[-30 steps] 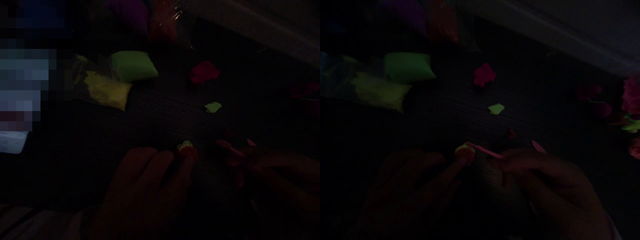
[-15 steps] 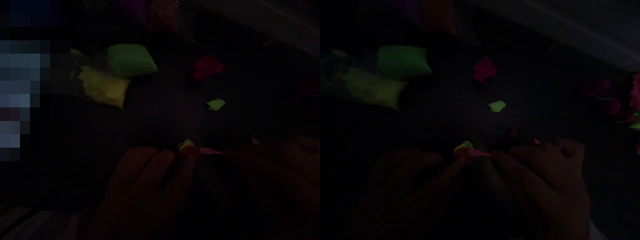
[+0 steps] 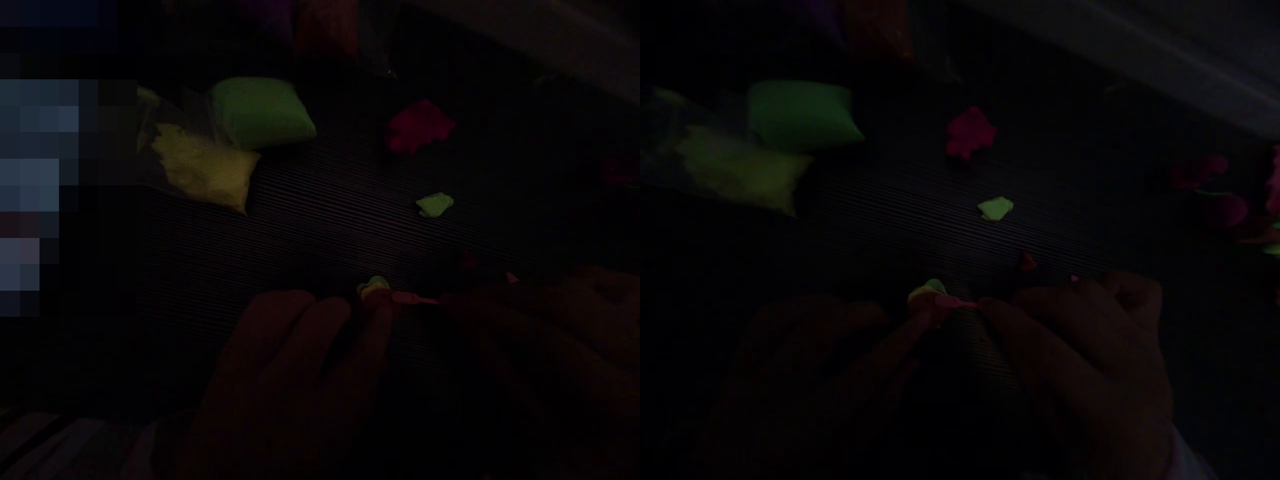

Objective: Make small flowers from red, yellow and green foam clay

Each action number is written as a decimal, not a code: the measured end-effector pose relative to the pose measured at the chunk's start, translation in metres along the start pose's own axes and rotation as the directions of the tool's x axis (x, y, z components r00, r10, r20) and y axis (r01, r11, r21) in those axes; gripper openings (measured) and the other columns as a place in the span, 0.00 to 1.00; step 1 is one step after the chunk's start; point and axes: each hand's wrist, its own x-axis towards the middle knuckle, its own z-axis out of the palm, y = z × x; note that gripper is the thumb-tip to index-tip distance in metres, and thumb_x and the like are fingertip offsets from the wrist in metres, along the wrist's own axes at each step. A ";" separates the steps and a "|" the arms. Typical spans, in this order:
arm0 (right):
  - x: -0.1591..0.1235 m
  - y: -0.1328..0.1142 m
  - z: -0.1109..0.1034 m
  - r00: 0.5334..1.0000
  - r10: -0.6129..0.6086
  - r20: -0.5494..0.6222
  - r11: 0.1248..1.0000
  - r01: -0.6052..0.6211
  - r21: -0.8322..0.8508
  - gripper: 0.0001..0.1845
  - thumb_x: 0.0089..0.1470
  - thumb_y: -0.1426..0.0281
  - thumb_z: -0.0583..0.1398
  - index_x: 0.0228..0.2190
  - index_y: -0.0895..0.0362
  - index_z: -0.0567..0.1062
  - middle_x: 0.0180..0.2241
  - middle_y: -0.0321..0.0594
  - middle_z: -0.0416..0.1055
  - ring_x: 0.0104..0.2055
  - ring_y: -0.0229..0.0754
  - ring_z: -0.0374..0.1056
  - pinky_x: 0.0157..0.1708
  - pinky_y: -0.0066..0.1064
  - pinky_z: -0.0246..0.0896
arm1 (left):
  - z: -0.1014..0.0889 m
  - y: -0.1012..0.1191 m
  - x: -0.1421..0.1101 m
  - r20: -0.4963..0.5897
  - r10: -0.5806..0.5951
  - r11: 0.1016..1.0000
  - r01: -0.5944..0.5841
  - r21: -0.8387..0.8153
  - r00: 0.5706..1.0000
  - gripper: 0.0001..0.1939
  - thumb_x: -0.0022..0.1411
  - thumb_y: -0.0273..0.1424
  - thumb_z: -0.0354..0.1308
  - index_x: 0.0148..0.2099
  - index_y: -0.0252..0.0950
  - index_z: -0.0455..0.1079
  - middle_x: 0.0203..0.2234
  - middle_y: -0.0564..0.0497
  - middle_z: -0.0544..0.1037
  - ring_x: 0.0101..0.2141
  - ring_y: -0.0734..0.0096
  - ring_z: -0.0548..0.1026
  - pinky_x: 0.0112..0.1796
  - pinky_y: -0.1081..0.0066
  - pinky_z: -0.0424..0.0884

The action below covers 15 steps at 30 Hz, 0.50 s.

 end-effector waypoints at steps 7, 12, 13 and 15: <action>0.000 0.000 0.001 0.973 -0.231 0.011 0.936 0.226 -0.270 0.16 0.53 0.67 0.48 0.42 0.43 0.68 0.31 0.38 0.73 0.30 0.48 0.65 0.33 0.45 0.47 | 0.000 0.000 0.000 0.003 0.000 1.000 0.001 -0.017 1.000 0.11 0.56 0.30 0.49 0.41 0.41 0.69 0.31 0.53 0.76 0.30 0.69 0.71 0.31 0.65 0.70; 0.001 0.001 0.001 0.978 -0.206 0.029 0.948 0.207 -0.241 0.16 0.54 0.65 0.48 0.43 0.42 0.67 0.32 0.38 0.73 0.32 0.48 0.65 0.35 0.45 0.47 | 0.001 0.000 -0.001 0.021 0.060 0.998 -0.059 -0.011 0.998 0.10 0.55 0.29 0.50 0.39 0.42 0.69 0.33 0.55 0.75 0.32 0.69 0.70 0.32 0.66 0.69; 0.000 0.000 0.001 0.985 -0.172 0.021 0.964 0.173 -0.203 0.16 0.54 0.65 0.48 0.42 0.40 0.68 0.32 0.36 0.73 0.31 0.48 0.65 0.36 0.45 0.46 | 0.001 0.001 -0.001 0.014 0.057 0.998 -0.057 -0.012 0.998 0.11 0.55 0.29 0.50 0.40 0.41 0.69 0.33 0.55 0.75 0.32 0.69 0.70 0.32 0.66 0.69; 0.000 -0.002 -0.001 0.997 -0.077 -0.014 0.991 0.075 -0.110 0.13 0.52 0.63 0.51 0.39 0.38 0.70 0.30 0.33 0.73 0.29 0.46 0.65 0.36 0.44 0.44 | 0.000 0.001 -0.001 0.004 0.025 1.000 -0.025 -0.015 1.000 0.12 0.56 0.28 0.49 0.41 0.40 0.69 0.32 0.54 0.75 0.32 0.69 0.69 0.31 0.66 0.68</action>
